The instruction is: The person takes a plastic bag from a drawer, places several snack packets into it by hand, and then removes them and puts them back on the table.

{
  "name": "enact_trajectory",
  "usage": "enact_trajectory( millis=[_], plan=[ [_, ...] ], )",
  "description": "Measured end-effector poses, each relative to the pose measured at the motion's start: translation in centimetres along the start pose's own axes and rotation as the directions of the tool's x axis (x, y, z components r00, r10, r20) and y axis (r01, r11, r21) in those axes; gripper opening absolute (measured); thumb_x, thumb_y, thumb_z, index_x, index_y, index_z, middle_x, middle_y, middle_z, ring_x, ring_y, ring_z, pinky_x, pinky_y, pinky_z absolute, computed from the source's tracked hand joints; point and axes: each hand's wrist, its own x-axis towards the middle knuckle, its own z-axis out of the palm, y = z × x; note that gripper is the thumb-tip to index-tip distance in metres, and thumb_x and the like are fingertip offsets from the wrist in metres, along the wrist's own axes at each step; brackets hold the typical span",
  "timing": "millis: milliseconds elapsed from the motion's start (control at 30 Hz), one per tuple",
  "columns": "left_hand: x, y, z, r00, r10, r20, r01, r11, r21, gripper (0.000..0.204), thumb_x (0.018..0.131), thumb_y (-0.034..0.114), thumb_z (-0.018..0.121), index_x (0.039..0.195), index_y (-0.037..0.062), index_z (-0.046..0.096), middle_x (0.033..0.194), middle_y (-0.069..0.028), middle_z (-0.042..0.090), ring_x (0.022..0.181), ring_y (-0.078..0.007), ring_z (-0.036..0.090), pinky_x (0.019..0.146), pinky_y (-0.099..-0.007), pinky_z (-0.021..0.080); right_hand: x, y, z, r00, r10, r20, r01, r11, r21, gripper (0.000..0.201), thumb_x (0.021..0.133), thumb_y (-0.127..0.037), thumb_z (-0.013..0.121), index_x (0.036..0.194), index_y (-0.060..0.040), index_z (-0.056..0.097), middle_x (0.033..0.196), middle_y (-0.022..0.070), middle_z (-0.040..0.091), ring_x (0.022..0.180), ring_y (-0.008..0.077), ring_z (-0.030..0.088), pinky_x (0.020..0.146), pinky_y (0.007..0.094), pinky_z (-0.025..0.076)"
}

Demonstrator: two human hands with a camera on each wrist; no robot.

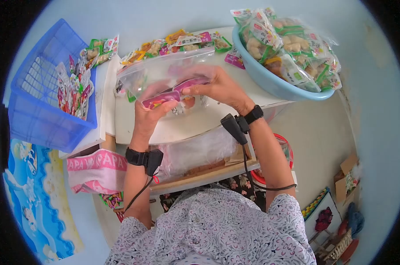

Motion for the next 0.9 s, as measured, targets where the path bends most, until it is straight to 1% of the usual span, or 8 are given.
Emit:
enact_trajectory(
  millis=[100, 200, 300, 400, 500, 600, 700, 900],
  plan=[
    [-0.1, 0.5, -0.5, 0.989, -0.132, -0.062, 0.137, 0.987, 0.086, 0.025, 0.086, 0.014, 0.084, 0.107, 0.0043, 0.075, 0.092, -0.0013, 0.073, 0.078, -0.0054, 0.065, 0.062, -0.0221, 0.052, 0.4, 1.2, 0.2, 0.988, -0.122, -0.09, 0.118, 0.992, -0.052, 0.034, 0.094, -0.009, 0.077, 0.127, -0.0036, 0.072, 0.108, 0.0038, 0.077, 0.098, 0.0095, 0.068, 0.087, 0.0283, 0.056],
    [-0.3, 1.4, -0.2, 0.989, -0.103, -0.108, 0.109, 0.993, 0.051, 0.015, 0.088, 0.016, 0.082, 0.097, 0.0055, 0.076, 0.085, 0.0004, 0.071, 0.072, -0.0038, 0.062, 0.053, -0.0215, 0.048, 0.2, 1.1, 0.0, 0.974, -0.195, -0.115, 0.161, 0.954, -0.255, 0.027, 0.094, -0.012, 0.077, 0.12, -0.005, 0.076, 0.107, 0.0014, 0.077, 0.098, 0.0082, 0.066, 0.088, 0.0271, 0.055],
    [0.0, 1.4, -0.7, 0.986, -0.137, -0.096, 0.147, 0.983, 0.106, 0.015, 0.09, 0.014, 0.08, 0.101, 0.0045, 0.076, 0.09, -0.0017, 0.074, 0.075, -0.0061, 0.064, 0.061, -0.0232, 0.052, 0.3, 1.1, 0.3, 0.985, -0.091, -0.148, 0.072, 0.989, -0.131, 0.024, 0.095, -0.015, 0.077, 0.117, -0.005, 0.077, 0.107, 0.0006, 0.077, 0.096, 0.0084, 0.067, 0.087, 0.0271, 0.055],
    [0.0, 2.0, -0.7, 0.997, 0.037, -0.068, -0.03, 0.995, 0.096, 0.013, 0.095, 0.012, 0.075, 0.105, 0.003, 0.077, 0.097, -0.006, 0.077, 0.08, -0.0103, 0.068, 0.075, -0.0259, 0.056, 0.0, -0.2, 0.1, 0.992, -0.065, -0.108, 0.053, 0.992, -0.115, 0.025, 0.095, -0.017, 0.077, 0.117, -0.0041, 0.077, 0.109, 0.0017, 0.077, 0.097, 0.0088, 0.068, 0.088, 0.0266, 0.056],
    [0.6, 2.0, -1.2, 0.994, 0.102, -0.049, -0.101, 0.995, 0.018, 0.014, 0.099, 0.01, 0.071, 0.109, 0.0021, 0.077, 0.105, -0.0104, 0.078, 0.089, -0.0157, 0.073, 0.089, -0.0296, 0.057, 0.4, -0.8, -0.5, 0.967, -0.227, -0.113, 0.193, 0.947, -0.256, 0.026, 0.097, -0.02, 0.076, 0.117, -0.0027, 0.077, 0.11, 0.0033, 0.077, 0.097, 0.0101, 0.071, 0.088, 0.0272, 0.057],
    [1.0, 3.0, -1.2, 0.991, 0.129, -0.04, -0.129, 0.992, -0.009, 0.017, 0.102, 0.012, 0.067, 0.112, 0.0015, 0.076, 0.106, -0.0119, 0.078, 0.095, -0.0192, 0.075, 0.091, -0.0306, 0.058, 0.5, -2.8, -1.1, 0.977, -0.163, -0.136, 0.126, 0.961, -0.247, 0.028, 0.102, -0.021, 0.07, 0.122, -0.0018, 0.075, 0.112, 0.0066, 0.077, 0.099, 0.0121, 0.072, 0.091, 0.0288, 0.058],
    [1.0, 3.6, -1.1, 0.993, 0.105, -0.057, -0.107, 0.994, -0.026, 0.023, 0.105, 0.017, 0.063, 0.115, 0.0004, 0.075, 0.104, -0.0135, 0.078, 0.096, -0.0208, 0.076, 0.089, -0.0311, 0.059, 0.8, -3.6, -0.9, 0.952, -0.265, -0.156, 0.23, 0.95, -0.21, 0.028, 0.106, -0.022, 0.064, 0.117, 0.001, 0.074, 0.106, 0.0073, 0.077, 0.1, 0.0133, 0.072, 0.091, 0.0294, 0.059],
    [0.9, 4.6, -1.3, 0.995, 0.033, -0.098, -0.026, 0.997, 0.07, 0.028, 0.106, 0.021, 0.063, 0.122, -0.0007, 0.071, 0.093, -0.0113, 0.078, 0.087, -0.0171, 0.075, 0.082, -0.0287, 0.058, 1.0, -4.3, -0.2, 0.944, -0.195, -0.268, 0.11, 0.947, -0.302, 0.03, 0.108, -0.023, 0.059, 0.095, 0.0019, 0.069, 0.084, 0.002, 0.069, 0.077, 0.0109, 0.067, 0.068, 0.028, 0.06]
  ],
)
